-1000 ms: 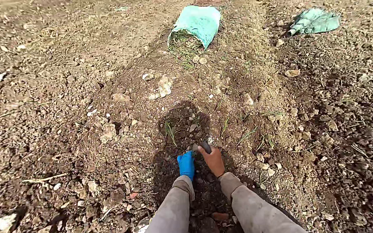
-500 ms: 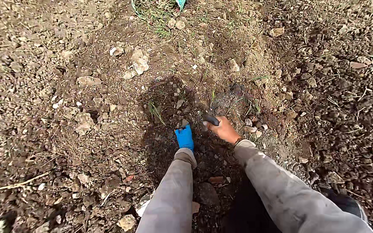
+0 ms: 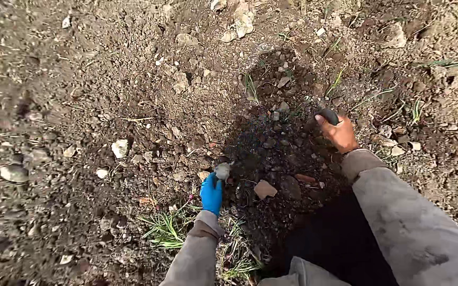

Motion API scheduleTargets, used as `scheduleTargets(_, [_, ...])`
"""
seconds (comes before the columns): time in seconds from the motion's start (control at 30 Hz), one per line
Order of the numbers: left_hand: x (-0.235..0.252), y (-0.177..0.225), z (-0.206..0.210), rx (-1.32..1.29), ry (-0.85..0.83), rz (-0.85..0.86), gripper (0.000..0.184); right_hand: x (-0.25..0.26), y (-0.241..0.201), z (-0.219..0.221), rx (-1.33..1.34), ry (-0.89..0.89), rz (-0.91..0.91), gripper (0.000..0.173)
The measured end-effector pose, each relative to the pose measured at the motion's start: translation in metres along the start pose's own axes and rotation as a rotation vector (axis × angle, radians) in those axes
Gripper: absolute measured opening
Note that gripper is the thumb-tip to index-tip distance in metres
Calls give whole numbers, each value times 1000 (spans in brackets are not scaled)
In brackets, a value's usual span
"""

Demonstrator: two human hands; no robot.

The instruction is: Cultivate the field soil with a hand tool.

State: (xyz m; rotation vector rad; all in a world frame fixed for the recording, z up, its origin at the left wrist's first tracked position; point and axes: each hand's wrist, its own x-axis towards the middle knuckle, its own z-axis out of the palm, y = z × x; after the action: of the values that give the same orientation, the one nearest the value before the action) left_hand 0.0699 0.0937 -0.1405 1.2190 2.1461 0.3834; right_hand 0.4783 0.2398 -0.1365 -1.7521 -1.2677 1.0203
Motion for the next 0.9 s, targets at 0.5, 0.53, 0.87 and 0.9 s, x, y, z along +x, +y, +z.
scheduleTargets(0.5, [-43,-79,-13,542,-173,-79,32,-4,12,5,155,-15,-50,30])
scheduleTargets(0.53, [-39,-79,-12,536,-181,-101,31,-5,9,4,167,-12,-49,29])
scheduleTargets(0.87, [-50,22,-45,-239,353,72,21,-1,0,-7,30,-53,56,43])
scheduleTargets(0.9, [-43,48,-36,-242,326,153,16,-2,-2,-7,32,-60,73,43])
